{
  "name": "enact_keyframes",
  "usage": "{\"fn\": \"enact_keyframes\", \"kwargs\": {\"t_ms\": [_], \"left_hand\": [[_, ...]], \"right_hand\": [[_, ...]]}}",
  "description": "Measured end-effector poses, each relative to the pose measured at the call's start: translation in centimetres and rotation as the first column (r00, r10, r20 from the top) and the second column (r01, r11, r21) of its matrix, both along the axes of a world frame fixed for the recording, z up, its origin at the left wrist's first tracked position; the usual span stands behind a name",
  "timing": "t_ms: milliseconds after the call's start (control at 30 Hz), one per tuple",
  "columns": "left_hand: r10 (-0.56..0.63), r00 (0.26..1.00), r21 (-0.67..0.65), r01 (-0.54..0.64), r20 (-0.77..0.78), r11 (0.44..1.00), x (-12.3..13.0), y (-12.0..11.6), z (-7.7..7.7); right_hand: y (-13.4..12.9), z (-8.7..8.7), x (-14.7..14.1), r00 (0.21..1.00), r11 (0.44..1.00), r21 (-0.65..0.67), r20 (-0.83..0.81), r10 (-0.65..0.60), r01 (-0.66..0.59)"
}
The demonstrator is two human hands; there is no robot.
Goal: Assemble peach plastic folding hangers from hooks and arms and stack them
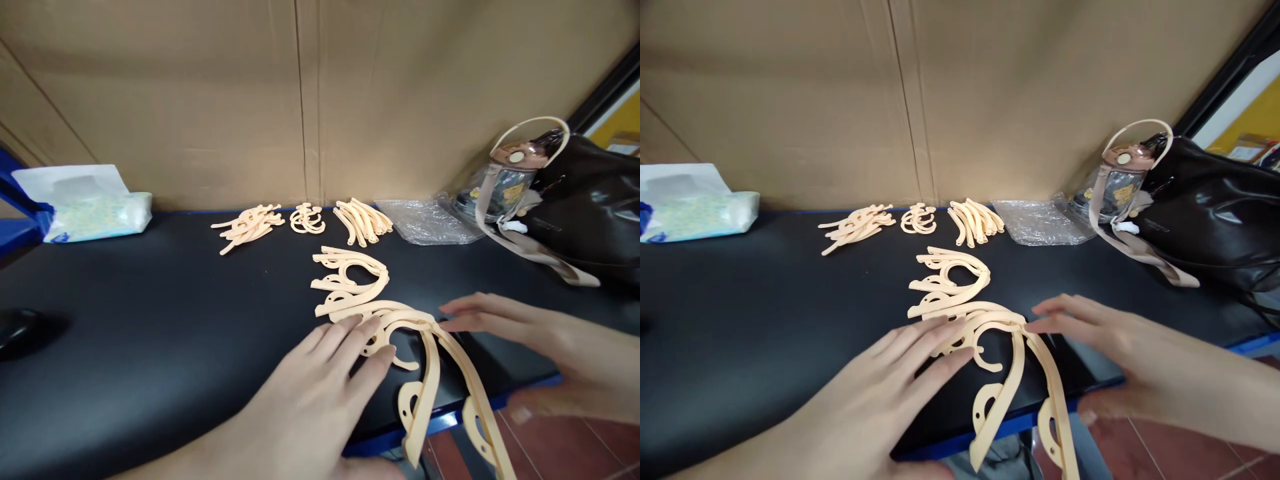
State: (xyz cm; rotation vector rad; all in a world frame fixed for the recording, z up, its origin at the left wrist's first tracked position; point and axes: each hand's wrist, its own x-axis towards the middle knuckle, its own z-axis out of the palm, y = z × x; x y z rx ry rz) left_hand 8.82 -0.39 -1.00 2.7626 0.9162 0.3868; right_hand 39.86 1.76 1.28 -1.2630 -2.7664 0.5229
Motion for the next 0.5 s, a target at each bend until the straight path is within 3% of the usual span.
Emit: {"fn": "enact_keyframes", "kwargs": {"t_ms": [200,367,500], "left_hand": [[0.068,0.997,-0.046,-0.066,0.031,0.997,0.9,0.0,-1.4],[0.191,0.97,-0.202,-0.159,0.151,0.966,0.6,0.7,-1.6],[0.32,0.91,-0.41,-0.194,0.264,0.891,0.5,1.1,-2.1]], "right_hand": [[-2.2,-2.6,-0.2,0.997,0.996,0.051,-0.017,-0.07,0.071],[-2.2,-2.3,-1.8,0.991,0.995,-0.002,-0.089,-0.096,0.097],[-2.3,-2.0,-2.4,0.977,0.992,-0.004,-0.172,-0.124,0.125]]}}
